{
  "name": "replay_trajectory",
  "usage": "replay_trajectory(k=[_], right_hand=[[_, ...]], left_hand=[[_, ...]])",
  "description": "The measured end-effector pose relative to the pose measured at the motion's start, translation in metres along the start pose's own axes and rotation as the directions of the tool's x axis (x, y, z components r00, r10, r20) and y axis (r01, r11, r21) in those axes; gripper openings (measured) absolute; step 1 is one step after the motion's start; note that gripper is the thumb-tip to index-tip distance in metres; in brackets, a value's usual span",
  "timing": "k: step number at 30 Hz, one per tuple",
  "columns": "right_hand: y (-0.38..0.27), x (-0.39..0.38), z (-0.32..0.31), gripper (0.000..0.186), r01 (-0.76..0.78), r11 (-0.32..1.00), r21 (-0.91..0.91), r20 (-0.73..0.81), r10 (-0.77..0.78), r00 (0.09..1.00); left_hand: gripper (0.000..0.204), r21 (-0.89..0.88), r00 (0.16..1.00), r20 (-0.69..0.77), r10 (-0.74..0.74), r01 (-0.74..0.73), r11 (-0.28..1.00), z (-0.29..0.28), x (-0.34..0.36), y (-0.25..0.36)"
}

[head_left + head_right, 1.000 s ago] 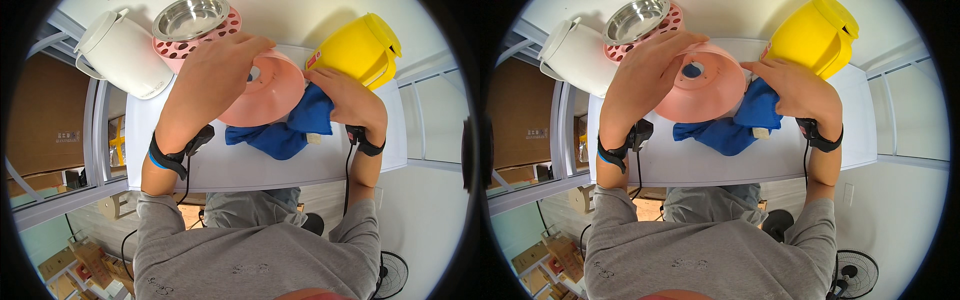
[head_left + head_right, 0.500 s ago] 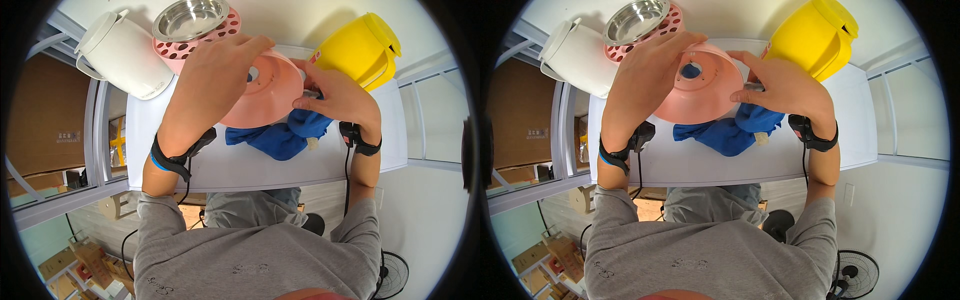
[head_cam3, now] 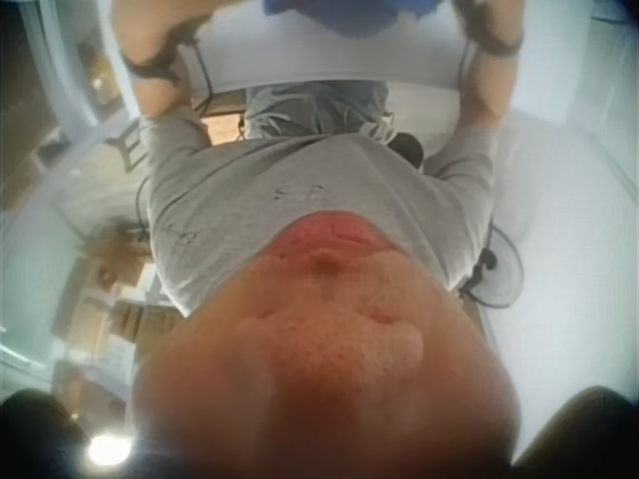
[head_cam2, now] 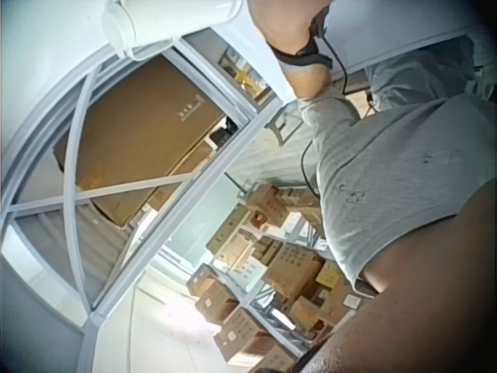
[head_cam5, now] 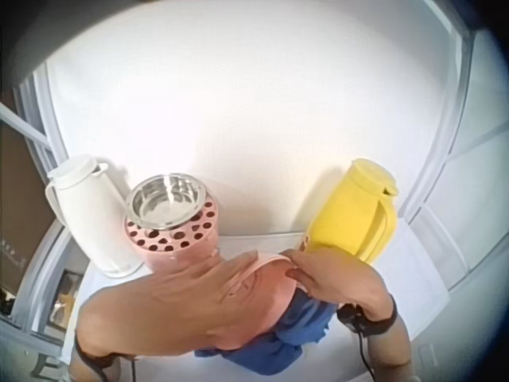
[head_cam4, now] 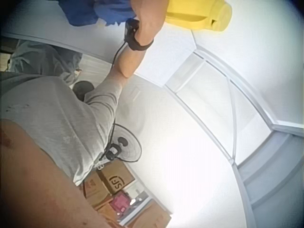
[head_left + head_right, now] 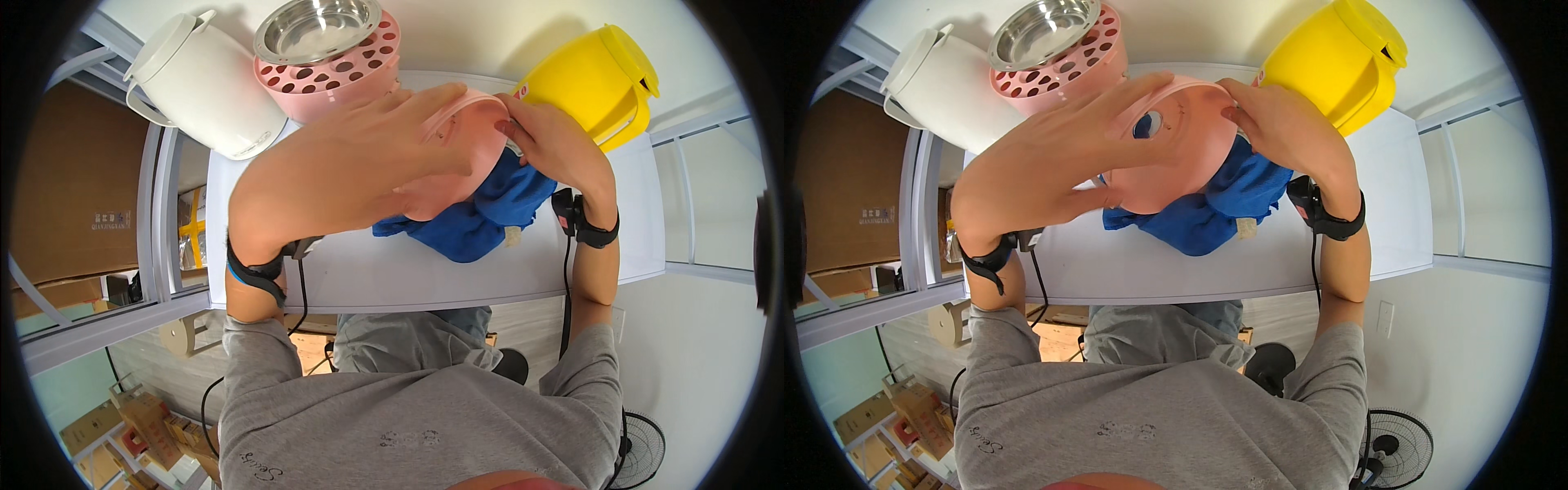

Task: The person disassembles a pink pet feeder, wipes the lid, base, and metal bowl with a blue cloth, then reassembles the unit on a white countertop.

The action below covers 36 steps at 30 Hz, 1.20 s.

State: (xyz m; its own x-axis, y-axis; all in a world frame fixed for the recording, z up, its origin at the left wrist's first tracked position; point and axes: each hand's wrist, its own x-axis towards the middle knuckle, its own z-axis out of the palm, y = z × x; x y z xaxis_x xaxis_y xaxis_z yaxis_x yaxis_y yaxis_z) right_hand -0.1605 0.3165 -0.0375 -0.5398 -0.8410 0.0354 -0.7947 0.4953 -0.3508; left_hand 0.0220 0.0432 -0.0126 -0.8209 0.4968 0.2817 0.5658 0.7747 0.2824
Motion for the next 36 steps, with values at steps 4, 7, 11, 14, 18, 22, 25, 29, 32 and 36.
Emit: replay_trajectory(k=[4,7,11,14,18,22,25,29,32,36], right_hand=[[-0.005,0.002,-0.004,0.023,-0.076,0.996,0.044,0.057,0.074,0.996],[-0.005,0.003,-0.001,0.022,-0.083,0.995,0.061,0.045,0.08,0.996],[0.006,0.006,0.001,0.022,-0.121,0.99,0.079,0.102,0.112,0.988],[0.008,0.005,0.001,0.021,-0.123,0.989,0.087,0.101,0.114,0.988],[0.01,0.007,0.004,0.022,-0.125,0.99,0.068,0.117,0.116,0.986],[0.011,0.008,0.005,0.022,-0.161,0.984,0.072,0.131,0.151,0.98],[0.007,0.009,0.003,0.022,-0.168,0.984,0.067,0.123,0.159,0.98],[0.012,0.008,0.009,0.031,-0.034,0.995,0.089,0.023,0.032,0.999],[0.008,0.005,0.01,0.047,0.044,0.994,0.102,-0.007,-0.044,0.999],[0.001,0.004,0.003,0.064,0.068,0.99,0.124,0.015,-0.07,0.997]], left_hand=[[0.073,-0.099,0.989,0.149,-0.011,0.026,0.995,-0.016,-0.009,-0.004],[0.066,-0.061,0.985,0.133,-0.111,0.119,0.991,-0.013,-0.009,0.001],[0.052,-0.004,0.995,0.014,-0.099,0.099,0.995,0.001,0.001,-0.001],[0.039,0.038,0.997,0.013,-0.071,0.071,0.997,0.002,0.003,-0.004],[0.044,-0.039,0.992,0.044,-0.117,0.119,0.992,0.01,0.006,-0.001],[0.047,0.056,0.999,0.033,-0.035,0.033,0.998,0.013,0.009,0.002],[0.046,0.023,0.999,0.034,-0.031,0.031,0.999,0.011,0.01,0.004],[0.043,-0.003,1.0,-0.001,-0.02,0.02,1.0,0.011,0.013,0.005],[0.041,0.01,0.999,-0.021,-0.031,0.031,0.999,0.014,0.012,0.005],[0.042,-0.064,0.999,0.005,-0.053,0.053,0.997,0.011,0.016,0.007]])
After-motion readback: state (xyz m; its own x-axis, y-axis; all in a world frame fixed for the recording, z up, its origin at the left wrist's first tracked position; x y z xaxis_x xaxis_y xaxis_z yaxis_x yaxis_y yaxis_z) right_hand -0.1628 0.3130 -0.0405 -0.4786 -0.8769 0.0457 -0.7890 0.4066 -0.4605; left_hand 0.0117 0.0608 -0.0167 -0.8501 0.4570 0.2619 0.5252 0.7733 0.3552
